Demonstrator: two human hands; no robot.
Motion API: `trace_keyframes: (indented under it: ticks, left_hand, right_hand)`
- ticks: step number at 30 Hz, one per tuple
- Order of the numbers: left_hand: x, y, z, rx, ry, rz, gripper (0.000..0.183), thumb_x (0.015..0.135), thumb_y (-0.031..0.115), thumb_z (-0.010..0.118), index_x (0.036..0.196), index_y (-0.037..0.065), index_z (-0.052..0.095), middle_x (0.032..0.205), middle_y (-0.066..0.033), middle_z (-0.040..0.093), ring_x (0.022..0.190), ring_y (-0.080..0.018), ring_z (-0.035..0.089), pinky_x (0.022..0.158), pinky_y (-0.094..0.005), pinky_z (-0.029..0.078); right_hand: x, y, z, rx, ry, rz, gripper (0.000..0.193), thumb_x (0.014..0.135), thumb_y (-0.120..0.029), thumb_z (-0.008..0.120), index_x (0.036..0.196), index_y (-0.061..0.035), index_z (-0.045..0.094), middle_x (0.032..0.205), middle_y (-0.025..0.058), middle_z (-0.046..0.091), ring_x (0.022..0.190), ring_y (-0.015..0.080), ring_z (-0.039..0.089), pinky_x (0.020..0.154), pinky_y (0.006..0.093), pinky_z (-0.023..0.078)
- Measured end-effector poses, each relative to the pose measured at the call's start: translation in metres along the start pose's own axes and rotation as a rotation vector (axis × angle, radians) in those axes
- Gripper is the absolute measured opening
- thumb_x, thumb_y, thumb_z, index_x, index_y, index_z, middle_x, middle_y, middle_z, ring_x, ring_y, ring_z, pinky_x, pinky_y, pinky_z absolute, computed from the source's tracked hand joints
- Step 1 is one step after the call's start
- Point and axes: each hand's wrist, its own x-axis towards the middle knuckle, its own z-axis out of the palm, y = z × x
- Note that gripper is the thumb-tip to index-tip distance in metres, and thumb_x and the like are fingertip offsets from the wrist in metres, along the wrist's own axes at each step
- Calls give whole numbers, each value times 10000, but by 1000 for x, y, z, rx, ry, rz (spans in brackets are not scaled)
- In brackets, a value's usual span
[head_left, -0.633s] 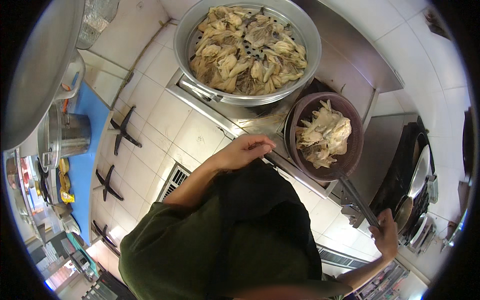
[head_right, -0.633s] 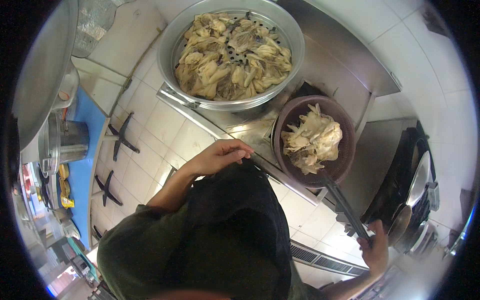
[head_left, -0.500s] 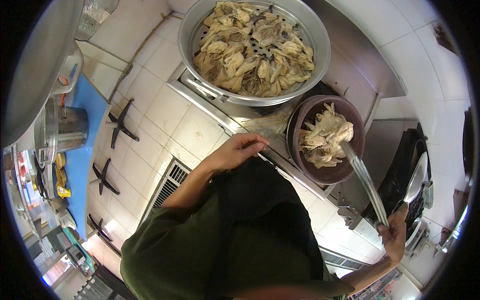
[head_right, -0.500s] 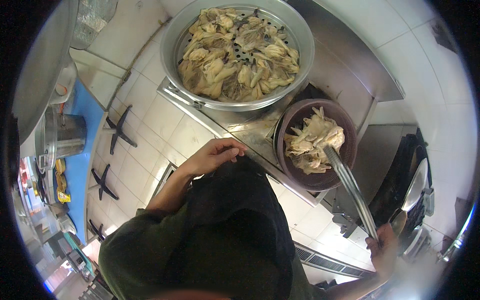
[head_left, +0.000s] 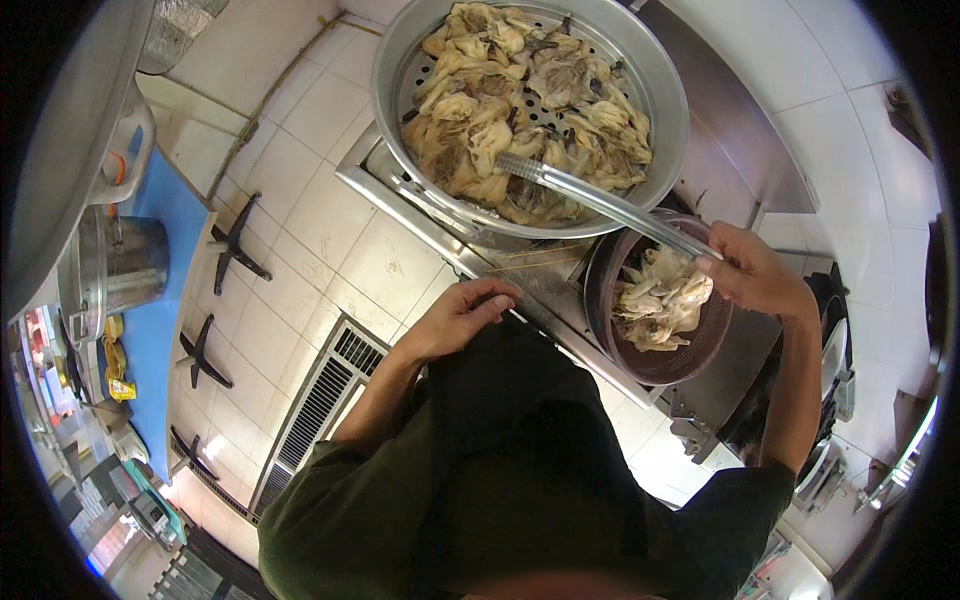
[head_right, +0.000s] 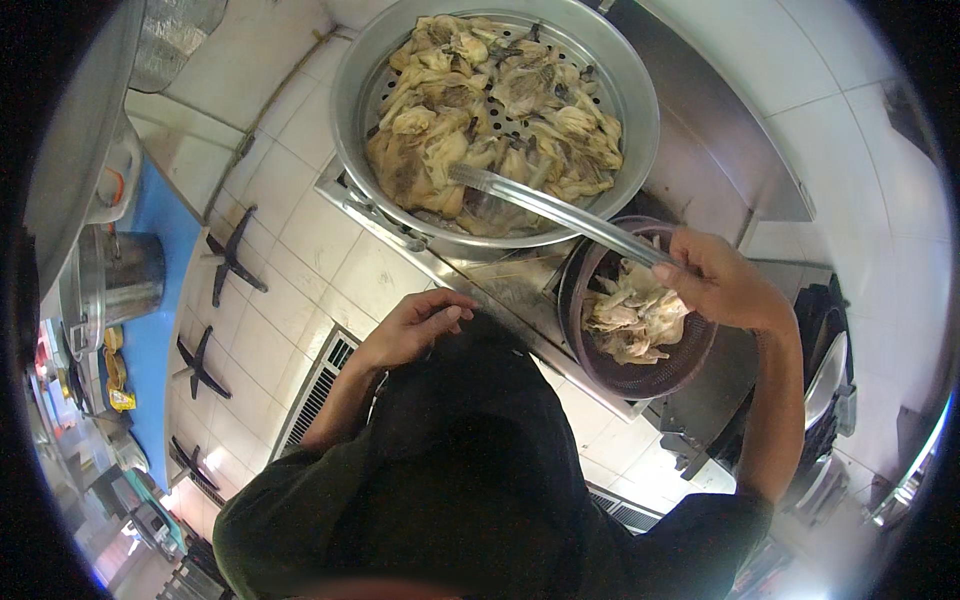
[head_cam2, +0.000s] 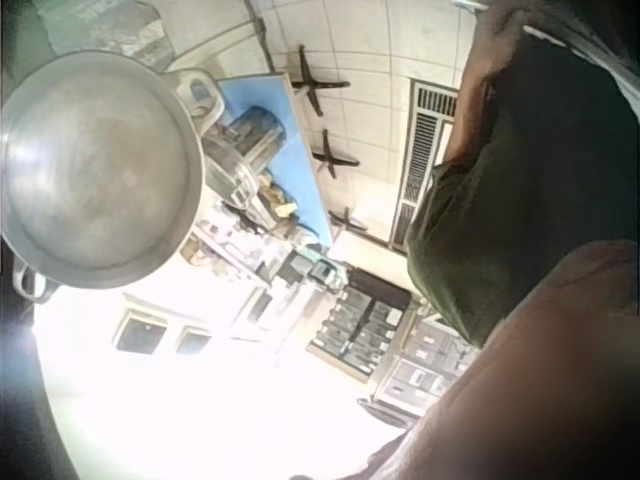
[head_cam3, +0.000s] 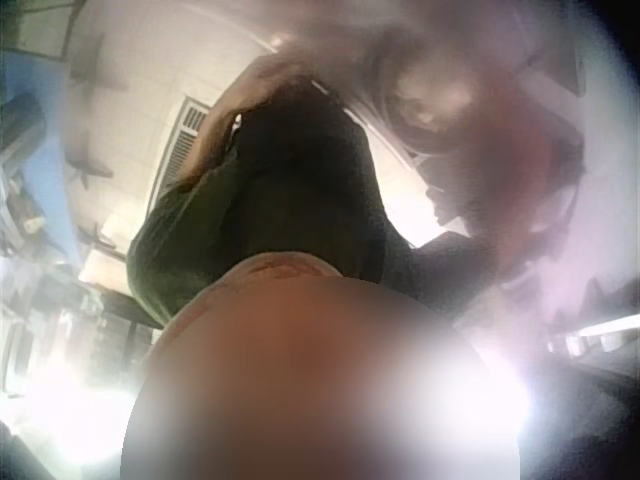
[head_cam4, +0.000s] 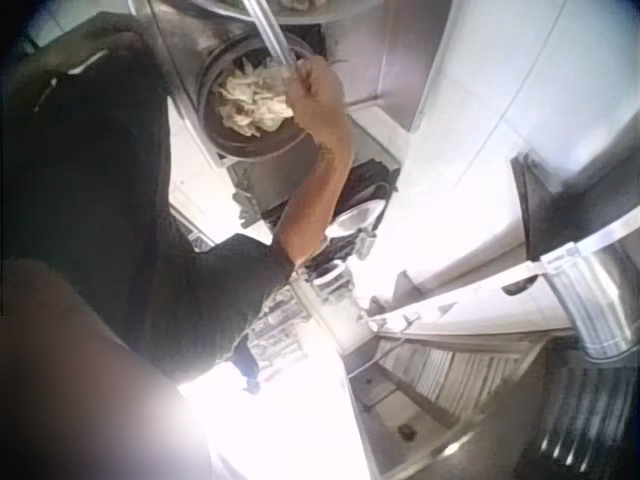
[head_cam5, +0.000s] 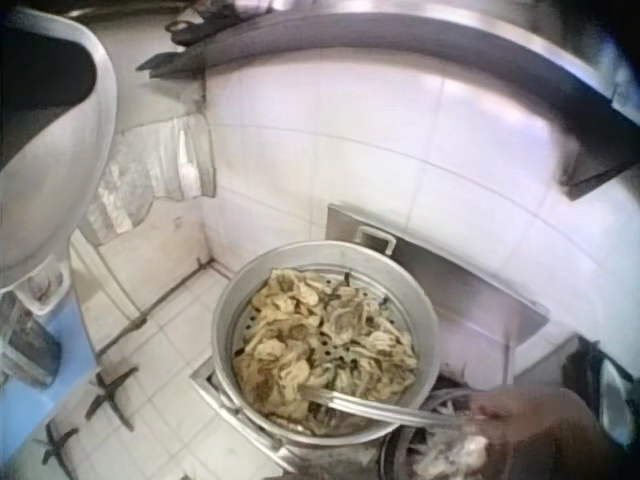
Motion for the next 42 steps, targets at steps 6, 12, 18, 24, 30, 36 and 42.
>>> trace_keyframes:
  ticks: [6, 12, 18, 24, 30, 36, 42]
  left_hand:
    - [-1, -13, -11, -41, 70, -1, 368, 1074, 272, 558, 1291, -14, 636, 1124, -89, 684, 1056, -153, 628, 928, -318, 520]
    - [9, -11, -4, -45, 15, -31, 370, 1072, 273, 564, 1290, -18, 635, 1126, -89, 683, 1045, -147, 625, 932, -314, 516]
    - [9, -6, 1, -12, 35, -52, 366, 1076, 273, 553, 1293, -11, 636, 1136, -90, 680, 1031, -149, 622, 926, -317, 515]
    - [-4, -2, 5, -3, 59, -26, 342, 1075, 255, 553, 1281, -1, 646, 1131, -85, 683, 1032, -148, 621, 923, -317, 514]
    - [-2, 29, 37, -128, 37, 135, 425, 1075, 309, 554, 1373, 6, 570, 1210, -97, 670, 1011, -156, 633, 904, -325, 515]
    - [51, 70, 105, -433, 256, 328, 386, 1080, 279, 541, 1310, -29, 585, 1197, -150, 696, 892, -169, 664, 825, -325, 536]
    - [107, 77, 157, -661, -112, 210, 188, 1003, 124, 663, 1113, -22, 702, 993, -112, 738, 796, -142, 663, 747, -271, 543]
  right_hand:
    - [19, 3, -6, 62, -47, -119, 343, 1001, -303, 679, 845, -61, 492, 696, -35, 451, 621, 64, 437, 519, 275, 361]
    - [28, -8, -21, -428, 92, -317, 356, 995, -316, 675, 836, -43, 511, 670, 0, 487, 611, 106, 450, 539, 324, 376]
    - [79, -26, 22, 17, -13, -174, 320, 997, -264, 662, 844, -14, 534, 667, 32, 519, 596, 134, 487, 550, 355, 383]
    - [83, -25, 41, 27, 21, -263, 240, 1012, -217, 648, 895, -22, 573, 649, -27, 502, 564, 82, 465, 522, 289, 363]
    - [18, 14, 64, 415, 89, -205, 194, 1020, -205, 649, 943, -38, 587, 635, -59, 489, 539, 19, 446, 464, 220, 335]
    - [-52, 72, 127, 605, 414, -317, 182, 1031, -215, 639, 993, -39, 612, 629, -42, 530, 493, 12, 445, 426, 209, 323]
    - [-117, 118, 177, 782, 715, -282, 186, 1045, -186, 611, 1053, -1, 621, 631, -30, 536, 474, 15, 413, 420, 208, 314]
